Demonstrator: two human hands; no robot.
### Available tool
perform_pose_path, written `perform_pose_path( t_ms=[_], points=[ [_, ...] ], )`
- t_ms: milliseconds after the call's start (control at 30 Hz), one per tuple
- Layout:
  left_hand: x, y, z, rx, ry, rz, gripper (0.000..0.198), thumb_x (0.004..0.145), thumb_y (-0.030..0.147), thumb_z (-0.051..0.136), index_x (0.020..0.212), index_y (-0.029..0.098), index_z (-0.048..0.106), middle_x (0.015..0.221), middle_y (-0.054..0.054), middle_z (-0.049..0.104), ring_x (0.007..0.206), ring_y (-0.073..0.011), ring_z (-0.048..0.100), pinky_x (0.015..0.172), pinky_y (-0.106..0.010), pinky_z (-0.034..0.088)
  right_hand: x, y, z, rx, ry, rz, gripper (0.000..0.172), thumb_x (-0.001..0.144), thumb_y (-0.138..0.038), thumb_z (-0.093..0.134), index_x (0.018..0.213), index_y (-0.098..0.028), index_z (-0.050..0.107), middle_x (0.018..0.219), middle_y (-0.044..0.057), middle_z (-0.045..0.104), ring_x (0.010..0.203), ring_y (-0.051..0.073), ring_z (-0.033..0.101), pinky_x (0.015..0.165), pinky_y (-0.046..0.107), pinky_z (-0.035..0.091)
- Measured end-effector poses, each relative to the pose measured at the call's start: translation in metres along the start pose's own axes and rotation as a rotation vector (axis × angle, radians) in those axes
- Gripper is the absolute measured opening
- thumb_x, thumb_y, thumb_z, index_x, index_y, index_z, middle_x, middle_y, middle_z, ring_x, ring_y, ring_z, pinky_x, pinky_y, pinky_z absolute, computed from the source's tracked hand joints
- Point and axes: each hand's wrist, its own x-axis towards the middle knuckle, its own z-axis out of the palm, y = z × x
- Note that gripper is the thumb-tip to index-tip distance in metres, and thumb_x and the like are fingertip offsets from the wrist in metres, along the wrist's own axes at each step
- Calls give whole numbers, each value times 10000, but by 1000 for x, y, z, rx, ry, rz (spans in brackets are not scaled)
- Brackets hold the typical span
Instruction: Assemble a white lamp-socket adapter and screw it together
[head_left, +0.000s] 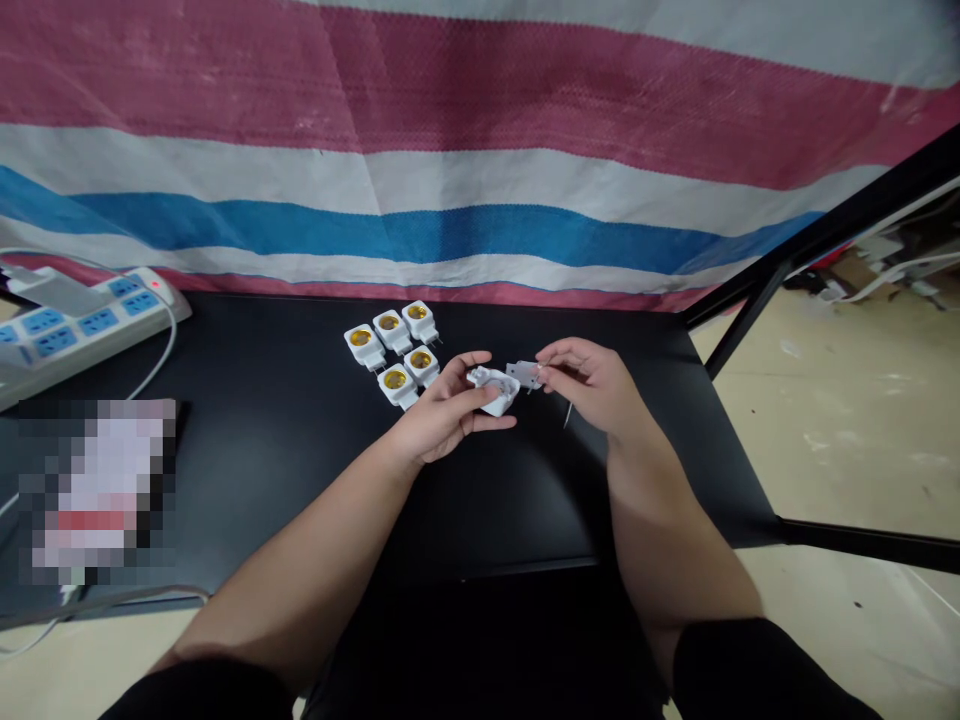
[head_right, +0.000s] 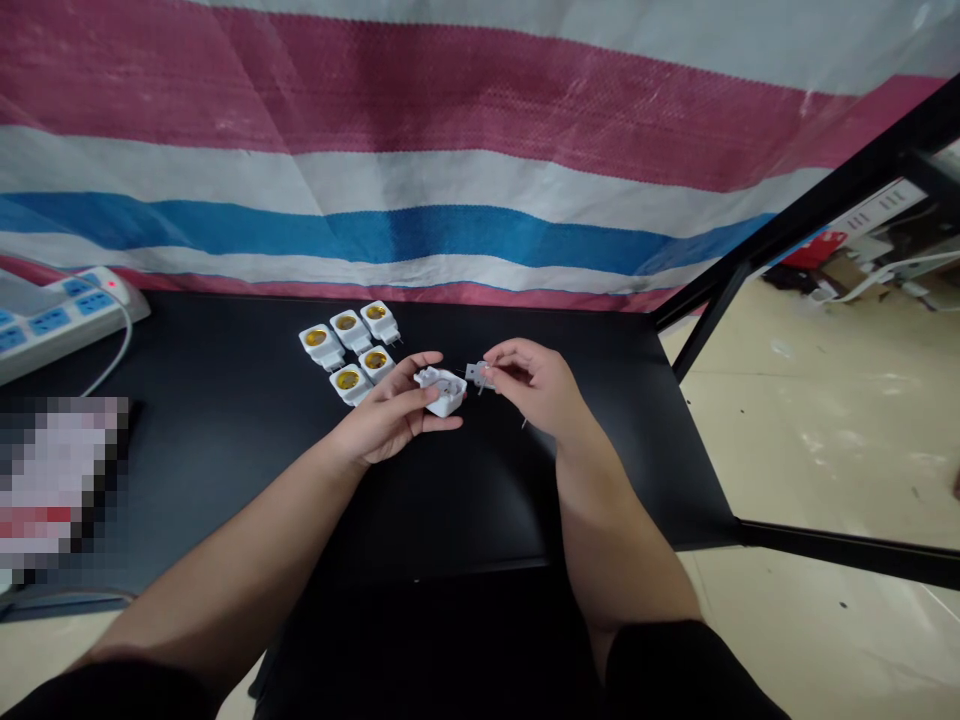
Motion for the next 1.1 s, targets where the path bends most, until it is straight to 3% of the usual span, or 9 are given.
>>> perform_pose_path(
  t_ms=[100, 300, 467, 700, 1100],
  points=[
    [1, 4, 0, -78, 10, -31, 517, 948, 375, 851, 1375, 274, 577, 1273, -76, 722, 1095, -227, 778, 936, -420, 705, 4, 1, 4, 232, 42, 86, 432, 847, -499, 954, 1121, -269, 712, 943, 36, 853, 758, 197, 758, 763, 397, 664],
    [4, 10, 1, -181, 11, -120, 486, 955, 386, 704, 1412, 223, 678, 1211, -123, 766, 872, -188, 728, 727, -306, 630, 6, 3, 17, 422, -1, 149, 416, 773, -509, 1016, 947, -255, 735, 960, 32, 858, 814, 176, 780, 813, 375, 689],
    [7, 8, 1, -114, 16, -150, 494, 865, 409, 634, 1307, 205, 719, 1060, -117, 748, 688, -167, 623, 554, -277, 476, 3, 4, 30, 418, -73, 149, 396, 756, -508, 1033, 898, -244, 775, 942, 33, 838, 800, 177, 781, 814, 380, 712],
    [9, 3, 1, -131, -14, -178, 336, 787, 376, 692, 1076, 242, 585, 820, -34, 679, 534, -121, 545, 470, -192, 247, 3, 13, 37, 384, -160, 184, 366, 754, -495, 1036, 892, -232, 821, 834, 15, 801, 743, 165, 771, 781, 363, 718],
    [9, -1, 1, -26, 11, -143, 302, 848, 396, 773, 941, 219, 545, 773, -7, 642, 525, -96, 545, 437, -172, 226, 4, 11, 35, 414, -224, 231, 377, 753, -488, 1042, 896, -215, 824, 828, 6, 785, 728, 138, 743, 749, 315, 691]
  ],
)
